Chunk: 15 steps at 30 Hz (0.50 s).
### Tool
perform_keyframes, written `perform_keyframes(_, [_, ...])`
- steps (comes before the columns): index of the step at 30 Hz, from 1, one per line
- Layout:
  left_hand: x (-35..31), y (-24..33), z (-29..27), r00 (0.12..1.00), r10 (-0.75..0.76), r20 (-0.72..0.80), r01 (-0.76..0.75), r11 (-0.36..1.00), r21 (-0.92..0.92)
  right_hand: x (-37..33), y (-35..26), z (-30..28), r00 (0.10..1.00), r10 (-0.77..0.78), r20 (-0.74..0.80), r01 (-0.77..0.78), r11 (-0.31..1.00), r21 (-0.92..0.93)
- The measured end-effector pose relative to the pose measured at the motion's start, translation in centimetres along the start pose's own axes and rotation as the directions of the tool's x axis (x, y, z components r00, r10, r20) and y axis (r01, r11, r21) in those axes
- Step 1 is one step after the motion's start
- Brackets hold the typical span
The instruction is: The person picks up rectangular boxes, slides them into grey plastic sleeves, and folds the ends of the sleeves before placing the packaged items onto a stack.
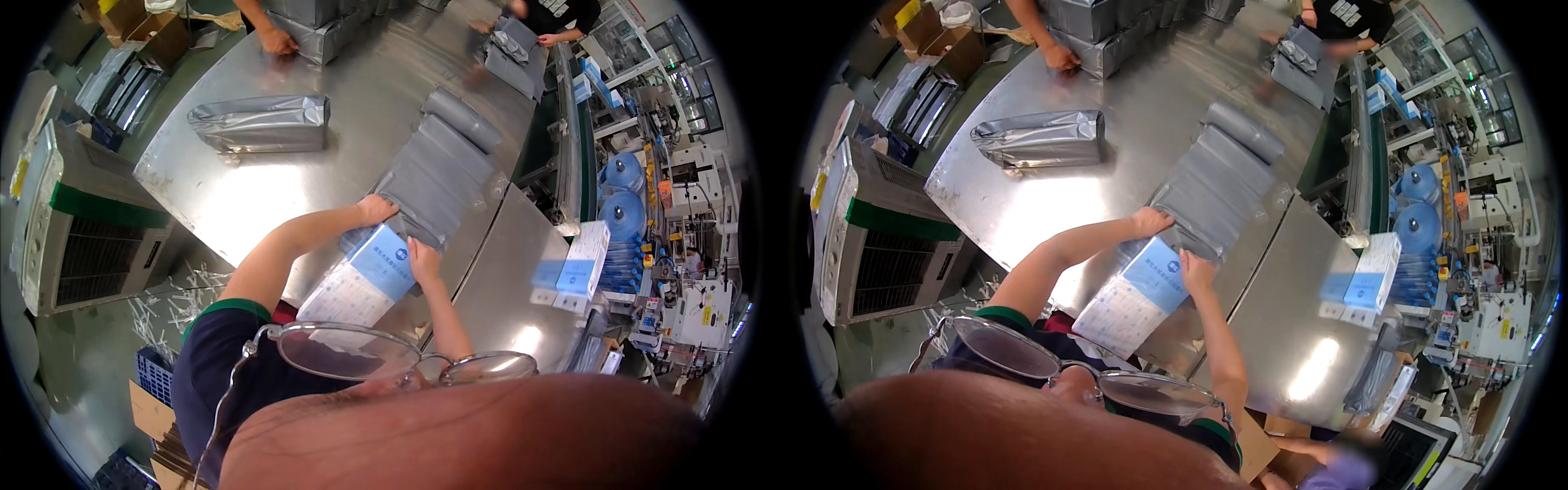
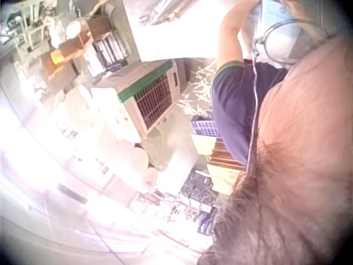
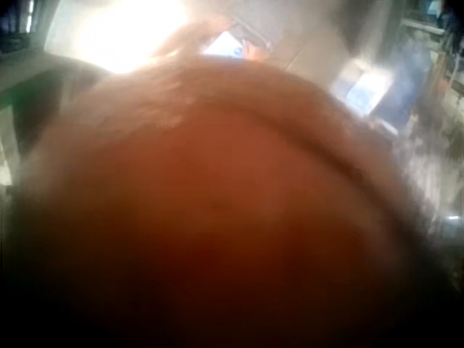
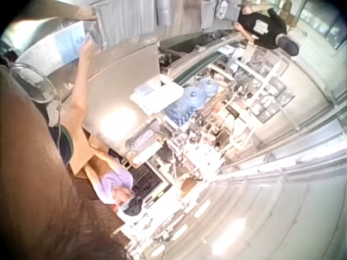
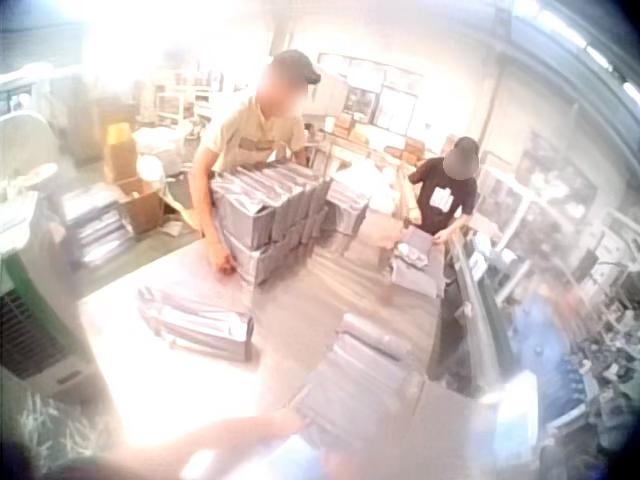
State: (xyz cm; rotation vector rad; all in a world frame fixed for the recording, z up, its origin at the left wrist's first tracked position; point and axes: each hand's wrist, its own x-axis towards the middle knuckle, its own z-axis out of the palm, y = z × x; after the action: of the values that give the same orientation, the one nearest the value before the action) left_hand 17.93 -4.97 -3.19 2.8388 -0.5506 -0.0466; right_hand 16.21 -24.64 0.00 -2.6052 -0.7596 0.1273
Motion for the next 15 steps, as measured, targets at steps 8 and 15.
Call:
perform_keyframes(8, [-1.1,3.0,-4.8,0.911,0.257,-0.322,-0.293,0.954,-0.066,4.3,-1.2,-3.0,0.969,0.221,-0.112,-0.244,0.933,-0.265])
perform_keyframes(15, [-5.2,1.8,1.6,0.762,-0.544,-0.352,0.182,0.701,-0.69,-2.4,1.5,4.8,0.658,0.469,-0.589,-0.408,0.88,0.245])
